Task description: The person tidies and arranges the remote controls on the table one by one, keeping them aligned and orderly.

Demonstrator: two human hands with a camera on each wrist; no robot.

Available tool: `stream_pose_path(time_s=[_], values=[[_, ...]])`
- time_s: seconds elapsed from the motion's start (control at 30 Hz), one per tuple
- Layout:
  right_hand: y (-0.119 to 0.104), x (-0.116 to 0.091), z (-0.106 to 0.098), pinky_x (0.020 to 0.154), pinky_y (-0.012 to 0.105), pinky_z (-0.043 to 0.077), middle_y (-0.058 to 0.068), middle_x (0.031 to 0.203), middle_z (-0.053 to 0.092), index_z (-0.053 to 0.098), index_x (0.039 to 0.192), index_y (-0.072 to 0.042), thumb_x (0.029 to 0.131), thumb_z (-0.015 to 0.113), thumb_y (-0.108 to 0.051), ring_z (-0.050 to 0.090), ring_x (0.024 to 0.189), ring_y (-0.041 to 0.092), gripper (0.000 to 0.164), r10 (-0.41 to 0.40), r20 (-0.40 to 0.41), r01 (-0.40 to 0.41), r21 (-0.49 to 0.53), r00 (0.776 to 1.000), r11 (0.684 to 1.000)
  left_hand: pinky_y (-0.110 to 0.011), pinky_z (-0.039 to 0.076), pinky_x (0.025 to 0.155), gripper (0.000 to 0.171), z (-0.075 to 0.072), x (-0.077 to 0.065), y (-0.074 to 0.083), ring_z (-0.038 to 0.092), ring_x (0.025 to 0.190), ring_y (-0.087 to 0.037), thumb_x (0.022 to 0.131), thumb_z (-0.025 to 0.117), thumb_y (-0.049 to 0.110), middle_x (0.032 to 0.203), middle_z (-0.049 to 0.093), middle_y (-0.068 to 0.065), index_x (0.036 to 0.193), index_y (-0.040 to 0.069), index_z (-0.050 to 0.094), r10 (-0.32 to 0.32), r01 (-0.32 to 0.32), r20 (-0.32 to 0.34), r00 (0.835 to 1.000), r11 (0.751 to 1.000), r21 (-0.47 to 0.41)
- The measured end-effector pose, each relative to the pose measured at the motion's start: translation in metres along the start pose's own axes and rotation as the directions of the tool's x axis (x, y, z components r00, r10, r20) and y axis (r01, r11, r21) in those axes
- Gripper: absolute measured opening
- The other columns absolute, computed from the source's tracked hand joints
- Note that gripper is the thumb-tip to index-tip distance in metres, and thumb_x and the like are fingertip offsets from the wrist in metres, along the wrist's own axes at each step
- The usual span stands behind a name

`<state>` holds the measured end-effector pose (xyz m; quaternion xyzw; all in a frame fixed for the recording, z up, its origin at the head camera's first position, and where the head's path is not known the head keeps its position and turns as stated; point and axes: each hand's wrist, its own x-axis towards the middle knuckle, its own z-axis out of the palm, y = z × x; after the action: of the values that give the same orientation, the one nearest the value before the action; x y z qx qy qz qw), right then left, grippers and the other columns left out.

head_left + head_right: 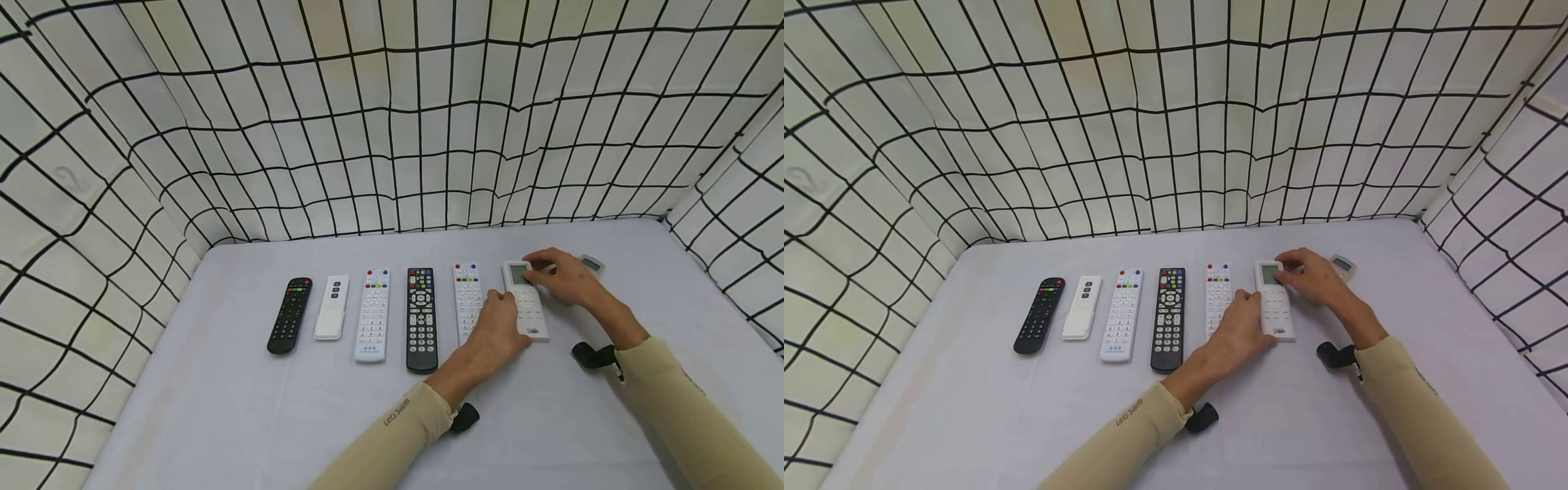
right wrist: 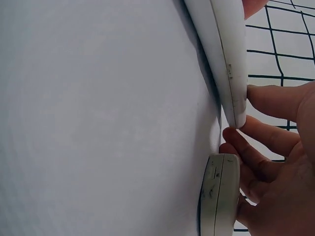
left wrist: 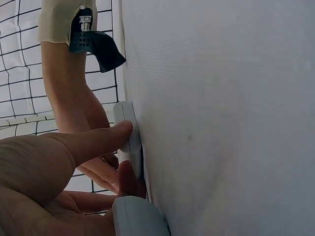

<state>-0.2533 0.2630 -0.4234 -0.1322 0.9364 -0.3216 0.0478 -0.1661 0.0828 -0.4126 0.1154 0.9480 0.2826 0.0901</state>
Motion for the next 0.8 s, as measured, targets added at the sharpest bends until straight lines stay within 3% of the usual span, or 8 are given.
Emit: stream_pose_path(time_s=[0.3, 0.47, 0.63, 0.7, 0.8], values=[[-0.002, -0.003, 0.002, 0.108, 0.059, 0.048, 0.029, 0.135, 0.060, 0.057, 0.141, 0.007, 0.104, 0.063, -0.019, 0.058, 0.125, 0.044, 0.045, 0.008, 0.005, -0.008, -0.011, 1.000, 1.000, -0.021, 0.052, 0.098, 0.078, 0.002, -0.001, 0.001, 0.056, 0.111, -0.013, 0.084, 0.088, 0.022, 0.141, 0.050, -0.015, 0.148, -0.001, 0.050, -0.011, 0.011, 0.035, 0.999, 1.000, -0.009], [-0.005, -0.008, -0.005, 0.106, 0.057, 0.050, 0.027, 0.136, 0.061, 0.055, 0.144, 0.001, 0.107, 0.059, -0.021, 0.059, 0.126, 0.044, 0.043, 0.062, -0.110, -0.058, 0.035, 0.992, 0.998, -0.020, 0.051, 0.094, 0.082, 0.001, -0.003, 0.002, 0.053, 0.106, -0.012, 0.083, 0.089, 0.020, 0.139, 0.048, -0.012, 0.150, 0.001, 0.047, -0.001, 0.002, 0.029, 1.000, 1.000, -0.030], [-0.002, -0.012, -0.017, 0.103, 0.056, 0.050, 0.026, 0.129, 0.065, 0.060, 0.139, 0.000, 0.107, 0.059, -0.020, 0.061, 0.121, 0.041, 0.038, 0.040, -0.244, -0.031, 0.043, 0.969, 0.999, -0.019, 0.053, 0.091, 0.084, 0.000, -0.004, 0.009, 0.052, 0.113, -0.013, 0.084, 0.088, 0.033, 0.140, 0.047, -0.010, 0.150, 0.002, 0.047, 0.049, -0.048, -0.004, 0.999, 0.993, 0.104], [0.001, -0.014, -0.020, 0.101, 0.053, 0.050, 0.026, 0.128, 0.066, 0.061, 0.137, 0.000, 0.107, 0.058, -0.021, 0.061, 0.120, 0.040, 0.037, 0.035, -0.270, -0.024, 0.043, 0.962, 0.999, -0.019, 0.054, 0.089, 0.084, 0.001, -0.004, 0.013, 0.051, 0.118, -0.013, 0.085, 0.087, 0.039, 0.141, 0.047, -0.008, 0.150, 0.004, 0.047, 0.075, -0.068, -0.035, 0.997, 0.982, 0.176], [0.008, -0.016, -0.025, 0.098, 0.048, 0.049, 0.025, 0.128, 0.067, 0.062, 0.136, -0.001, 0.108, 0.057, -0.025, 0.062, 0.119, 0.039, 0.038, 0.035, -0.292, -0.024, 0.041, 0.956, 0.999, -0.018, 0.055, 0.089, 0.077, 0.003, -0.003, 0.017, 0.052, 0.122, -0.014, 0.088, 0.083, 0.042, 0.143, 0.048, -0.007, 0.147, 0.006, 0.051, 0.123, -0.102, -0.089, 0.988, 0.972, 0.214]])
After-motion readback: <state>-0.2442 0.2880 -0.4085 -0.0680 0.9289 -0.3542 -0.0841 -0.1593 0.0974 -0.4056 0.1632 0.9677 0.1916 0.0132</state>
